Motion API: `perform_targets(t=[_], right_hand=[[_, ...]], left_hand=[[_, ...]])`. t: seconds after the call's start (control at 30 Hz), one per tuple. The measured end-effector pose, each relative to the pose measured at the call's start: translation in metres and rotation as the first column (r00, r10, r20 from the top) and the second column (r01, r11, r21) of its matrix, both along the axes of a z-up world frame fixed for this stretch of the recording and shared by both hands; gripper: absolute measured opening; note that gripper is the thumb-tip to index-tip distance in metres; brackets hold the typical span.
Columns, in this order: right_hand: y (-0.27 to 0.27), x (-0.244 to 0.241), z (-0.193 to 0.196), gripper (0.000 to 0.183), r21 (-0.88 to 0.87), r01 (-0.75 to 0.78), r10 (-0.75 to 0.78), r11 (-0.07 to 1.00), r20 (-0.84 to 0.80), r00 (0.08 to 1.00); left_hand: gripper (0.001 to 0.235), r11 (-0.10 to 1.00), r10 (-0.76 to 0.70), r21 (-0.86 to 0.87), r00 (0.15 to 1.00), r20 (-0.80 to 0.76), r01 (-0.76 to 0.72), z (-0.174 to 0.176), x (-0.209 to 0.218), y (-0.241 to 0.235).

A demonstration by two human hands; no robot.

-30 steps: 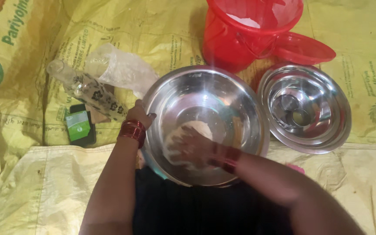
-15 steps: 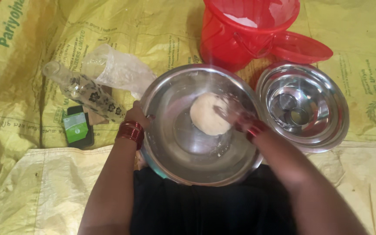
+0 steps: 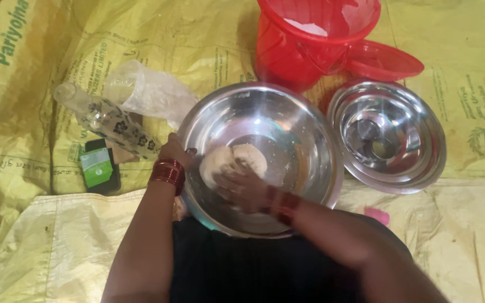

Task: The person kneads a ball of dough by hand inside a stainless steel bowl. The hands repeatedly press, fold, and turn the dough to develop its texture. The bowl remains on a yellow sack on the floor throughout the task.

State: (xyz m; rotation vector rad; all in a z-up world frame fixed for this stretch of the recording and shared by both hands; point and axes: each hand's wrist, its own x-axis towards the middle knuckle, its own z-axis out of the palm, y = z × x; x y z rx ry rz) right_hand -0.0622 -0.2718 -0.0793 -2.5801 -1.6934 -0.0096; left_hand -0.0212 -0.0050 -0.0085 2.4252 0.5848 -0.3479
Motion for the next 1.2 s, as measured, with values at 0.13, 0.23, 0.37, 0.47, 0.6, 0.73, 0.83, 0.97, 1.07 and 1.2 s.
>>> perform_targets(t=[0.13,0.23,0.37,0.47,0.6,0.73,0.83,0.97,1.07,1.2], right_hand=[[-0.082,0.001,0.015,0.048,0.047,-0.176,0.182,0.983,-0.185,0.966],[-0.138,0.029,0.047,0.038,-0.072,-0.003,-0.025,0.997,-0.385,0.923],[-0.169,0.059,0.073,0.027,-0.251,0.48,-0.54,0.841,-0.45,0.711],[-0.151,0.064,0.072,0.031,-0.206,0.762,-0.774,0.613,-0.35,0.528],[-0.085,0.051,0.052,0.035,-0.209,0.71,-0.738,0.673,-0.258,0.624],[-0.046,0.034,0.042,0.04,-0.193,0.603,-0.633,0.774,-0.216,0.743],[-0.045,0.047,0.044,0.044,-0.172,0.532,-0.559,0.829,-0.253,0.79],[-0.054,0.105,0.045,0.049,-0.17,0.476,-0.503,0.863,-0.385,0.774],[-0.051,0.146,0.043,0.053,-0.247,0.595,-0.643,0.765,-0.344,0.684],[-0.04,0.175,0.056,0.059,-0.305,0.745,-0.805,0.593,-0.236,0.544]], left_hand=[[0.07,1.0,-0.018,0.01,1.0,0.002,0.018,-0.007,0.002,0.002],[0.07,1.0,-0.026,0.011,1.0,-0.007,0.026,-0.008,0.007,0.002],[0.068,1.0,-0.022,0.012,1.0,0.018,0.022,-0.01,0.005,0.0],[0.068,1.0,-0.026,0.013,1.0,0.007,0.026,-0.009,0.007,-0.004],[0.067,1.0,-0.018,-0.001,1.0,-0.018,0.018,-0.006,0.006,-0.001],[0.07,0.999,-0.034,-0.017,0.999,-0.015,0.034,-0.007,0.006,0.0],[0.072,0.999,-0.048,-0.005,0.998,-0.029,0.048,-0.008,0.007,0.004],[0.073,0.999,-0.045,-0.022,0.999,-0.019,0.044,-0.015,0.011,0.008],[0.069,1.0,-0.025,-0.006,0.999,0.046,0.025,-0.024,0.007,0.006],[0.064,0.999,0.028,0.03,0.996,0.079,-0.03,-0.027,0.009,-0.002]])
